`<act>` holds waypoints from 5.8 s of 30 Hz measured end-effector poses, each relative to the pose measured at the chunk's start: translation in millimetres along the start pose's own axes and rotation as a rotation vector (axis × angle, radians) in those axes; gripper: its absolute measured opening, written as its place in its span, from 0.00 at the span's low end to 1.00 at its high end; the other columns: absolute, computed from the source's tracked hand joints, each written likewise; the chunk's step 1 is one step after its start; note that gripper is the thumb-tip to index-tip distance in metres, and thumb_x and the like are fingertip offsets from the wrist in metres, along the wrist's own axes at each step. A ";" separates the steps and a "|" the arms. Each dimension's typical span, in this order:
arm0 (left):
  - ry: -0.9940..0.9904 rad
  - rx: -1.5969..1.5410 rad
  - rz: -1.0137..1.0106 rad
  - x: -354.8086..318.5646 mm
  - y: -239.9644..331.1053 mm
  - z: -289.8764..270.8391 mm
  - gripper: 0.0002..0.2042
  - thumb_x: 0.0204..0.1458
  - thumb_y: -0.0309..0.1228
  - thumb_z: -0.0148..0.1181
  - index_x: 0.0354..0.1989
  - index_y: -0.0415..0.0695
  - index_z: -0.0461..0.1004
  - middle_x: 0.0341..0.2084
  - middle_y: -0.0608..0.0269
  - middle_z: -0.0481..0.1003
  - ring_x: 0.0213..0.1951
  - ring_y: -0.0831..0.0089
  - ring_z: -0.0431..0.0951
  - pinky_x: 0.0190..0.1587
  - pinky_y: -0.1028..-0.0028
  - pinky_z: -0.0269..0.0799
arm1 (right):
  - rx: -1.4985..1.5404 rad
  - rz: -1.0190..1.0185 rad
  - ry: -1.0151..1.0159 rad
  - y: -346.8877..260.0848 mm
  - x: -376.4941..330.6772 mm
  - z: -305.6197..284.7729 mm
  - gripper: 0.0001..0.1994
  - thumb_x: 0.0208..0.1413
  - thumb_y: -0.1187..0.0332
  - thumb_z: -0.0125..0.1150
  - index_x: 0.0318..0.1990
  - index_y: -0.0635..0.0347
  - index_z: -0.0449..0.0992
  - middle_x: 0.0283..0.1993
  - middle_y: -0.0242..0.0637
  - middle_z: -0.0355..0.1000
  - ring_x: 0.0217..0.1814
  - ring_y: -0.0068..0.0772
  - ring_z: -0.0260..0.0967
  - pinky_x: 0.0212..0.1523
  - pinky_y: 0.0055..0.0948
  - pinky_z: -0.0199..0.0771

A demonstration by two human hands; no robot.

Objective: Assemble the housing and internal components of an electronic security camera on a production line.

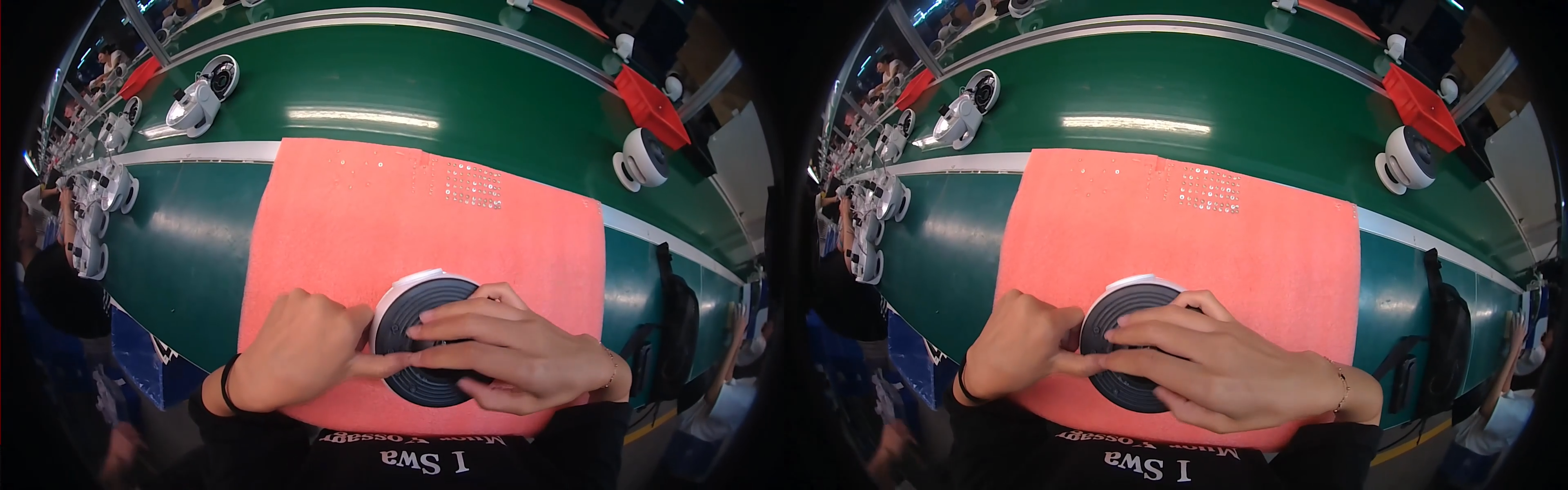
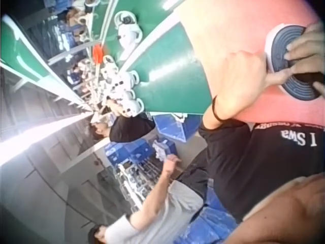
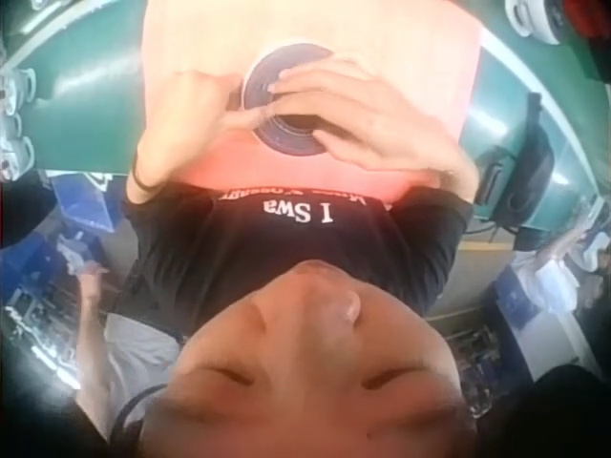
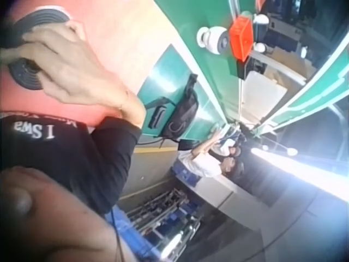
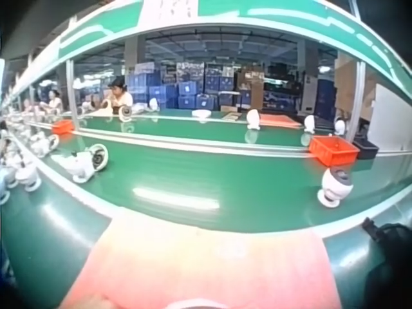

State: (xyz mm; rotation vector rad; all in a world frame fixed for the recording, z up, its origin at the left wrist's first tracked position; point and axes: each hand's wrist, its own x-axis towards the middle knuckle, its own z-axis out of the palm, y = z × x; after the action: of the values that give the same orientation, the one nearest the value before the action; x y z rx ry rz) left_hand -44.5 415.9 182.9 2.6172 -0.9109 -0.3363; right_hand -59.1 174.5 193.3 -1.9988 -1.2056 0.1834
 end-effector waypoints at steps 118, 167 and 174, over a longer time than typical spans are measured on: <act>1.329 -1.978 -0.260 147.2 -207.4 2.4 0.29 0.49 0.29 0.59 0.59 0.48 0.54 0.56 0.50 0.58 0.58 0.54 0.61 0.60 0.53 0.60 | 1.404 0.461 1.463 171.2 44.8 -29.0 0.36 0.51 0.54 0.65 0.61 0.59 0.53 0.58 0.45 0.55 0.54 0.46 0.61 0.54 0.47 0.69; 0.058 -0.624 -0.015 10.7 -52.9 -44.8 0.15 0.52 0.38 0.58 0.24 0.37 0.73 0.17 0.58 0.74 0.20 0.73 0.73 0.28 0.74 0.70 | 0.817 0.886 0.288 -46.0 22.0 17.9 0.20 0.55 0.73 0.60 0.52 0.64 0.60 0.44 0.38 0.73 0.45 0.20 0.70 0.41 0.19 0.72; 0.316 -0.396 0.113 -63.3 -31.1 -13.0 0.25 0.38 0.49 0.70 0.23 0.35 0.71 0.18 0.55 0.75 0.15 0.64 0.74 0.19 0.71 0.71 | 0.795 0.883 0.232 -35.2 36.2 20.0 0.20 0.52 0.72 0.64 0.49 0.64 0.62 0.38 0.37 0.75 0.41 0.20 0.72 0.37 0.19 0.74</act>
State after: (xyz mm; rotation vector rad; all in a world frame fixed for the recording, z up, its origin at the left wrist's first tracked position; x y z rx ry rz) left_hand -71.4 482.0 189.1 2.1665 -0.7865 -0.0599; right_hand -73.5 223.1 212.9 -1.6123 0.0134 0.7141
